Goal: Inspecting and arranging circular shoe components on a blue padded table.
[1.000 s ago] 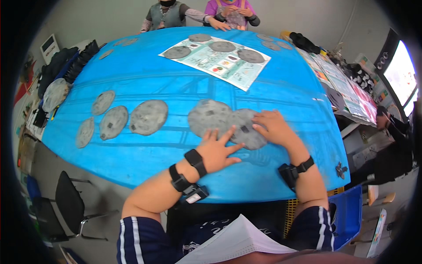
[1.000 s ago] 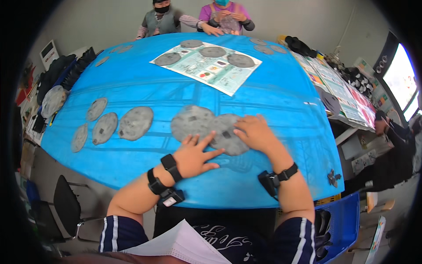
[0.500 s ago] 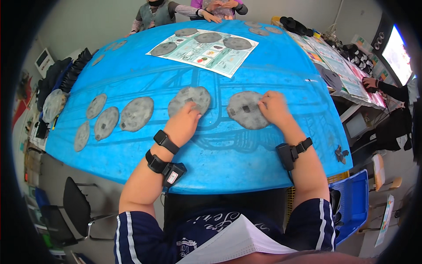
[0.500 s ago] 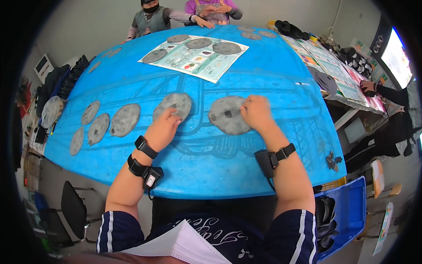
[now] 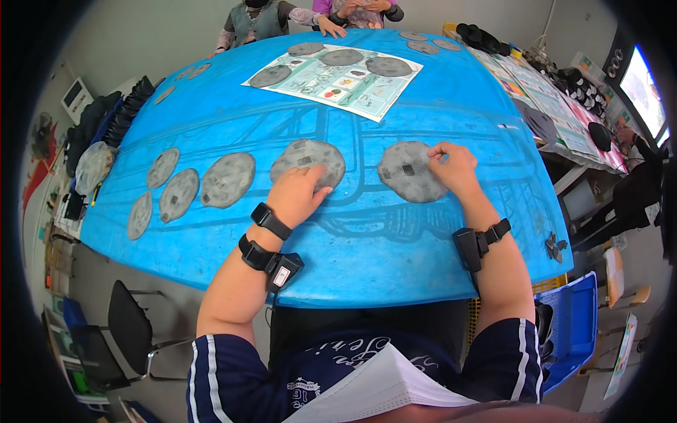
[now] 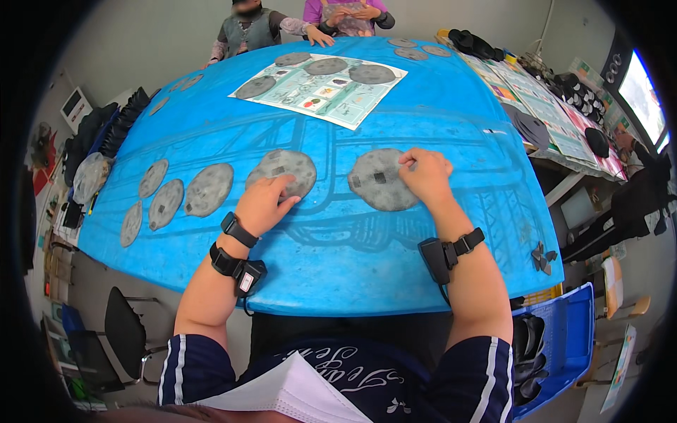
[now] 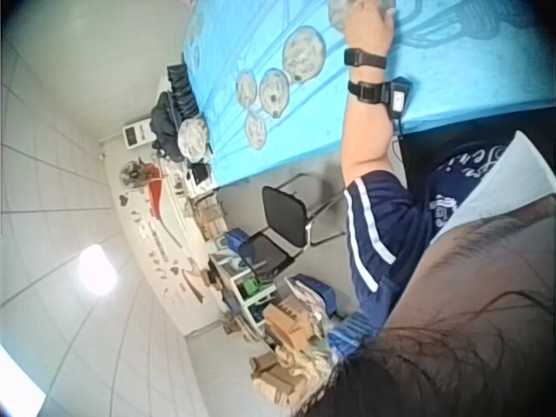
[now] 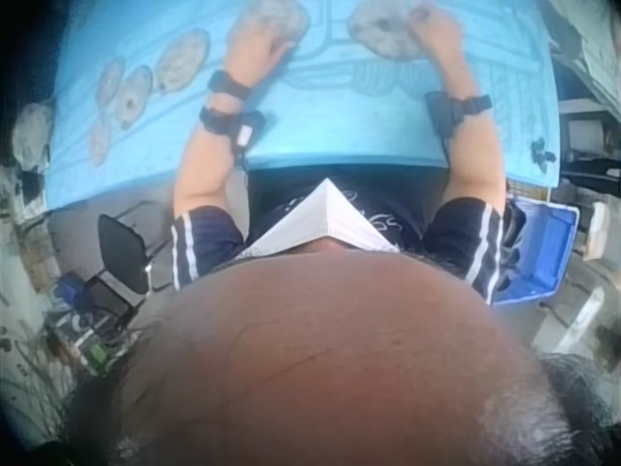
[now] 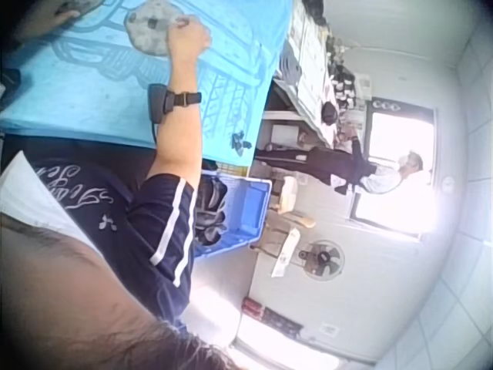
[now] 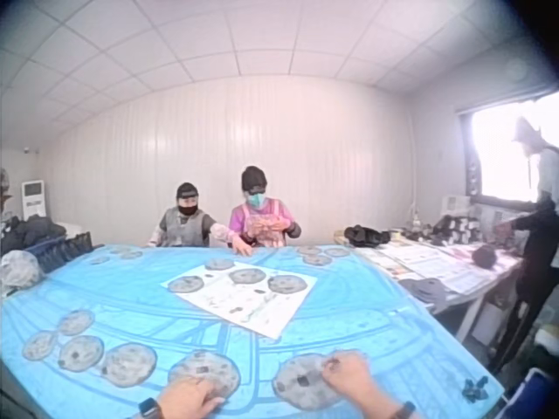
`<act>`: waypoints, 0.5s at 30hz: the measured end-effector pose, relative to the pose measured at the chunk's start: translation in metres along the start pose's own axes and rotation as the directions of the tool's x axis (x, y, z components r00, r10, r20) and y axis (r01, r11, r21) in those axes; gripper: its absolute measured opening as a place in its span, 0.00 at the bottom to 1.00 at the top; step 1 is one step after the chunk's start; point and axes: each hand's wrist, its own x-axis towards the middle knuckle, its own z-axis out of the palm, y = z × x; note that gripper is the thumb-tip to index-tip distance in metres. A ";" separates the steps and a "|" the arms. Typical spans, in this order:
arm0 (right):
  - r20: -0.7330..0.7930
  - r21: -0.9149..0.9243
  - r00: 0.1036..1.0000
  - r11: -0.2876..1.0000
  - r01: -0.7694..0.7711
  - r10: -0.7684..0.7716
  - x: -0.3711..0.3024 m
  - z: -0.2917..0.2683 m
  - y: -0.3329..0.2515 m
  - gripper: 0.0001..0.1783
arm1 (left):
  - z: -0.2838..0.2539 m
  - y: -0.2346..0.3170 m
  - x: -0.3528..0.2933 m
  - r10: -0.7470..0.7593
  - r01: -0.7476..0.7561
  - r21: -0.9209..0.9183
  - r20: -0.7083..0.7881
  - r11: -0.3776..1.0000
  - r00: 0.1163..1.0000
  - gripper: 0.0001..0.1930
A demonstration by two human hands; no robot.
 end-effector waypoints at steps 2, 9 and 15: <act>-0.054 -0.085 0.997 0.995 0.057 -0.062 0.000 0.001 0.000 0.10 | 0.002 -0.002 0.000 -0.014 0.014 -0.015 -0.018 1.000 1.000 0.10; -0.033 -0.011 0.997 0.998 0.064 -0.064 -0.001 0.003 0.003 0.10 | 0.001 -0.009 0.001 0.204 -0.172 0.191 -0.161 0.966 0.966 0.02; -0.013 -0.035 0.998 0.998 0.059 -0.060 0.001 0.001 0.008 0.10 | 0.000 -0.010 0.001 0.061 -0.059 0.036 -0.061 0.998 0.996 0.03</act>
